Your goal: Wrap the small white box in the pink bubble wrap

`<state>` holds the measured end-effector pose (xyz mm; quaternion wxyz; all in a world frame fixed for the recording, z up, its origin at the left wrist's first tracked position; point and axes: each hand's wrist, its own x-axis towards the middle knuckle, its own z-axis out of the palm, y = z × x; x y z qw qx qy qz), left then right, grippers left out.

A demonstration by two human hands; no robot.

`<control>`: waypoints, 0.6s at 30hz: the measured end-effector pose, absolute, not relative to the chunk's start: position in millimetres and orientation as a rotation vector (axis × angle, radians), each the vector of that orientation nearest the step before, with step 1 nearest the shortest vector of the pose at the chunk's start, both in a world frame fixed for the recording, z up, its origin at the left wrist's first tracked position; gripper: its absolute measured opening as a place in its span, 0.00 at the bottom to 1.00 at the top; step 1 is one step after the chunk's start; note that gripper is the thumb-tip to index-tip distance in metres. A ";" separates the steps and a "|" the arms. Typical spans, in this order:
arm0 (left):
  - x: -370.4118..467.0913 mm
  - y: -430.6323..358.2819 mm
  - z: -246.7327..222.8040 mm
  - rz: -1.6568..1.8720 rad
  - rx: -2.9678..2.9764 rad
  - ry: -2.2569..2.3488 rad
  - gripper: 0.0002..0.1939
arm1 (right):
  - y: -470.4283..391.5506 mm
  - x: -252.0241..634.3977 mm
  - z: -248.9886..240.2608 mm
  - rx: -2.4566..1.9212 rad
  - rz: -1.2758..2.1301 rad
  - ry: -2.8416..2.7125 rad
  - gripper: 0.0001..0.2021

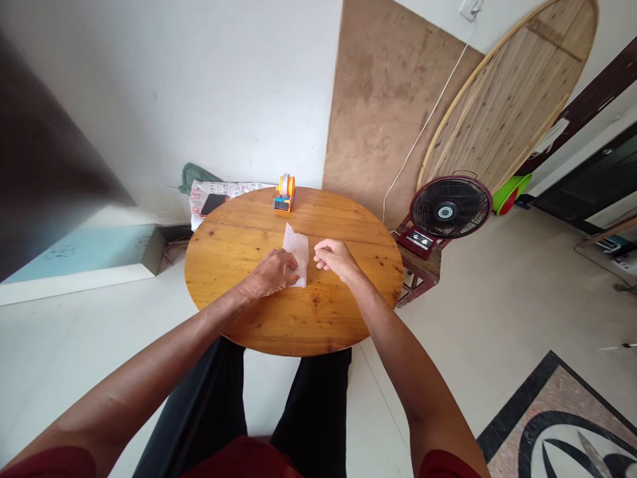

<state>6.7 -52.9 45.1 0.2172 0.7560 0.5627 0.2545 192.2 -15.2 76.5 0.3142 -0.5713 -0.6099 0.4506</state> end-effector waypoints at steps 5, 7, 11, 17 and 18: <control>0.8 -51.3 40.4 0.771 2.246 1.417 0.06 | 10.6 189.1 54.0 -1.370 1.083 -1.774 0.07; -0.7 -50.3 36.7 0.829 2.225 1.359 0.07 | 21.9 187.1 50.0 -1.273 1.030 -1.884 0.10; 1.5 -50.1 29.4 0.918 2.145 1.319 0.09 | 37.4 186.8 51.3 -1.078 0.763 -2.197 0.14; 7.0 -49.5 14.0 1.033 2.053 1.286 0.11 | 35.5 183.4 59.6 -0.853 0.466 -2.592 0.25; 7.2 -49.7 11.5 1.036 2.044 1.277 0.12 | 34.0 181.7 59.6 -0.875 0.440 -2.635 0.22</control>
